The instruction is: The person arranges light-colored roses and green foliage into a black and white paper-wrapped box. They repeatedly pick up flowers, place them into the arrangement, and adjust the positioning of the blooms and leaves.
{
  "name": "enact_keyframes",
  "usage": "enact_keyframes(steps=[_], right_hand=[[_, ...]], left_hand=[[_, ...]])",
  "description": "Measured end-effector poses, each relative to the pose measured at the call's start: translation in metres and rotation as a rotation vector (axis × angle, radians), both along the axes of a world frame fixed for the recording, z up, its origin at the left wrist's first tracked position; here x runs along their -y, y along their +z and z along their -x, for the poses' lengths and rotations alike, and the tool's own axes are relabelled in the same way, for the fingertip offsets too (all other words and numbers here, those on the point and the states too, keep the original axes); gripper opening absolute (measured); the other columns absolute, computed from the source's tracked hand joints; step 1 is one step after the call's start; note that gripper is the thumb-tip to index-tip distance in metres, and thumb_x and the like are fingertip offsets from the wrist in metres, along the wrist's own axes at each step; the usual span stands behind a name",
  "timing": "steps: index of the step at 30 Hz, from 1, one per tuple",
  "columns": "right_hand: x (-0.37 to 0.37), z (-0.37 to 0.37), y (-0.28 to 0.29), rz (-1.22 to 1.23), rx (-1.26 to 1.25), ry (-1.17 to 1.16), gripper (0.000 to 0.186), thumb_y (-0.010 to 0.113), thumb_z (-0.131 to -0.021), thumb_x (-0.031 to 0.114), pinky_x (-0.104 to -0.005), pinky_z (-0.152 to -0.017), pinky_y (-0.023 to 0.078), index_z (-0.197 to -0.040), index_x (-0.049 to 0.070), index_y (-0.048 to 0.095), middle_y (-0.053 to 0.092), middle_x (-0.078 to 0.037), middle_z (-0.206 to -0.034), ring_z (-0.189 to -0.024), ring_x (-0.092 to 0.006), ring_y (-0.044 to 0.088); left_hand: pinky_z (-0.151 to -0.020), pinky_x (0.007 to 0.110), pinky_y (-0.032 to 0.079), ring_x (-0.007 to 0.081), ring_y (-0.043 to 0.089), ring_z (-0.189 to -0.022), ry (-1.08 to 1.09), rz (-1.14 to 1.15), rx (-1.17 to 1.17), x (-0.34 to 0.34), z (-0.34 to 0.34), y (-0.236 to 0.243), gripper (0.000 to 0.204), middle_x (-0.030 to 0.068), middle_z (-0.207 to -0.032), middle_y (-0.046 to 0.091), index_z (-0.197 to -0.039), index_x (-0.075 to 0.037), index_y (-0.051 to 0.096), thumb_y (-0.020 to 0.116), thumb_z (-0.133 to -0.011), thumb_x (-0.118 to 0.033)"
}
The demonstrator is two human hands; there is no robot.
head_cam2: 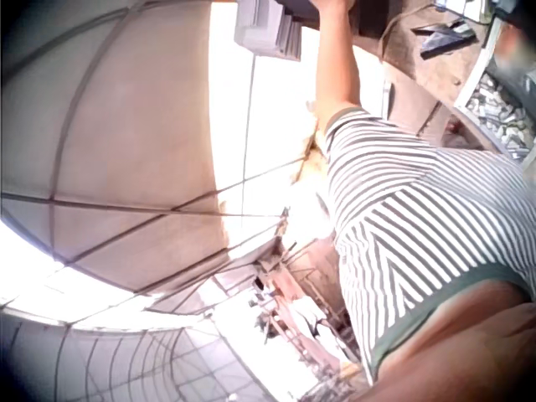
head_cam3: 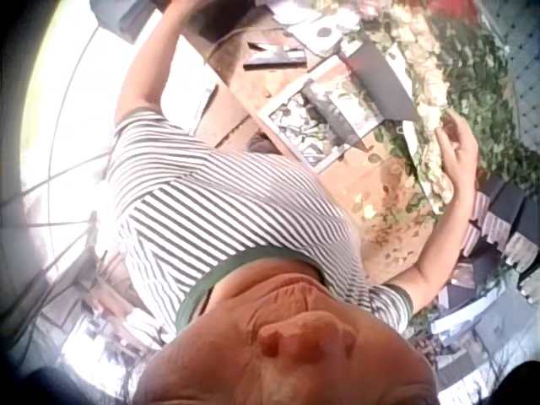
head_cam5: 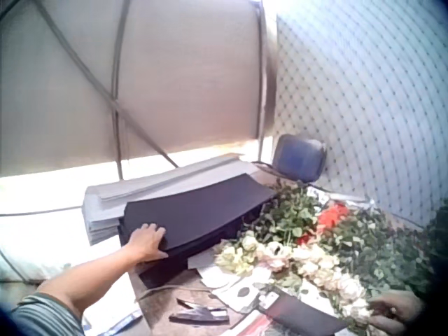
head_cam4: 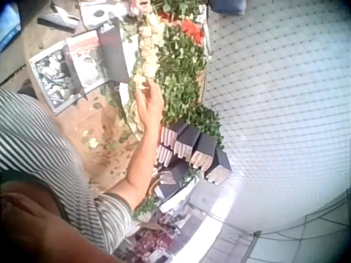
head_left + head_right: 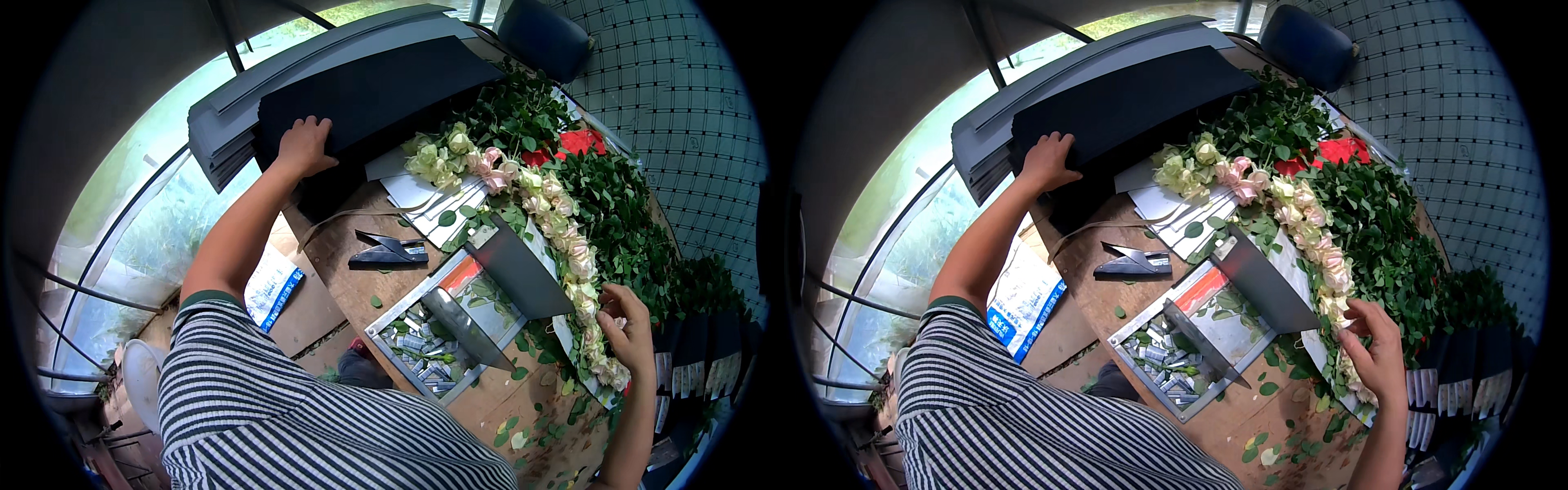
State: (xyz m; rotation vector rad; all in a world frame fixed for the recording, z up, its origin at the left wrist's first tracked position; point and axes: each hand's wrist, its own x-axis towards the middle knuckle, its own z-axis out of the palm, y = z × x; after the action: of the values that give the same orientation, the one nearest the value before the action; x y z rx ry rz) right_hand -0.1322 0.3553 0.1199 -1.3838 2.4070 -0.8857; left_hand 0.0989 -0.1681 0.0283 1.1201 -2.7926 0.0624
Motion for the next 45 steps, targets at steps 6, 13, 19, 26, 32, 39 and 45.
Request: enact_keyframes(steps=[6, 13, 19, 26, 32, 39, 45], right_hand=[[0.162, -0.022, -0.014, 0.138, -0.13, 0.115, 0.041, 0.065, -0.082, 0.004, -0.0264, -0.075, 0.05, -0.123, 0.006, 0.056, 0.055, -0.007, -0.11, -0.084, -0.0136, 0.059], [0.314, -0.054, 0.01, 0.556, -0.569, -0.075, 0.064, 0.073, -0.077, 0.014, -0.0363, -0.086, 0.053, -0.135, 0.013, 0.046, 0.056, -0.011, -0.122, -0.101, -0.0259, 0.065], [0.232, -0.013, 0.065, 0.357, -0.688, -0.001, 0.03, 0.063, -0.091, 0.017, -0.0349, -0.085, 0.051, -0.119, 0.007, 0.059, 0.063, -0.009, -0.117, -0.1, -0.0205, 0.062], [0.064, 0.059, 0.081, 0.46, -0.554, -0.192, 0.037, 0.064, -0.088, 0.011, -0.0397, -0.102, 0.042, -0.123, 0.005, 0.056, 0.06, -0.012, -0.126, -0.123, -0.0265, 0.05], [-0.043, 0.037, 0.014, 0.848, -0.232, -0.214, 0.03, 0.063, -0.091, 0.008, -0.0487, -0.113, 0.032, -0.12, 0.005, 0.061, 0.058, -0.015, -0.13, -0.128, -0.0293, 0.05], [-0.076, -0.108, -0.047, 0.991, 0.15, -0.226, 0.03, 0.076, -0.077, 0.001, -0.0523, -0.101, 0.043, -0.091, 0.004, 0.05, 0.061, -0.018, -0.089, -0.112, -0.0392, 0.057], [-0.056, -0.142, -0.074, 0.836, 0.856, -0.413, 0.02, 0.07, -0.086, 0.005, -0.0501, -0.093, 0.049, -0.092, 0.001, 0.051, 0.065, -0.024, -0.092, -0.099, -0.0368, 0.064]], left_hand=[[-0.072, 0.042, 0.054, 0.0323, 0.063, -0.09, -0.173, 0.423, -0.32, -0.009, -0.006, 0.099, 0.011, 0.0109, -0.091, 0.062, -0.093, -0.008, 0.065, 0.059, -0.089, -0.017], [-0.067, 0.031, 0.054, 0.0242, 0.067, -0.08, -0.871, 0.566, -0.64, -0.099, -0.02, 0.169, 0.017, 0.0085, -0.089, 0.065, -0.09, -0.005, 0.069, 0.075, -0.075, 0.001], [-0.066, 0.03, 0.053, 0.0217, 0.066, -0.08, -1.472, 0.657, -0.679, -0.115, 0.027, 0.188, 0.027, 0.0106, -0.088, 0.066, -0.101, -0.002, 0.066, 0.077, -0.076, -0.002], [-0.086, 0.032, 0.048, 0.0214, 0.058, -0.102, -1.55, 0.303, -1.141, -0.131, 0.077, 0.176, 0.039, 0.0153, -0.114, 0.055, -0.116, 0.002, 0.057, 0.072, -0.08, 0.003], [-0.084, 0.029, 0.054, 0.0168, 0.063, -0.094, -0.714, -2.021, -0.904, -0.136, 0.131, 0.039, 0.042, 0.0125, -0.106, 0.061, -0.125, -0.001, 0.046, 0.045, -0.102, -0.037], [-0.1, 0.039, 0.047, 0.0256, 0.056, -0.118, -0.719, -2.669, -0.045, -0.226, 0.161, -0.004, 0.092, 0.0179, -0.128, 0.055, -0.149, -0.005, 0.023, 0.04, -0.089, -0.073], [-0.091, 0.033, 0.051, 0.0183, 0.063, -0.103, -0.746, -1.893, 0.051, -0.218, 0.145, -0.031, 0.036, 0.0122, -0.108, 0.066, -0.127, -0.001, 0.054, 0.06, -0.093, -0.01]])
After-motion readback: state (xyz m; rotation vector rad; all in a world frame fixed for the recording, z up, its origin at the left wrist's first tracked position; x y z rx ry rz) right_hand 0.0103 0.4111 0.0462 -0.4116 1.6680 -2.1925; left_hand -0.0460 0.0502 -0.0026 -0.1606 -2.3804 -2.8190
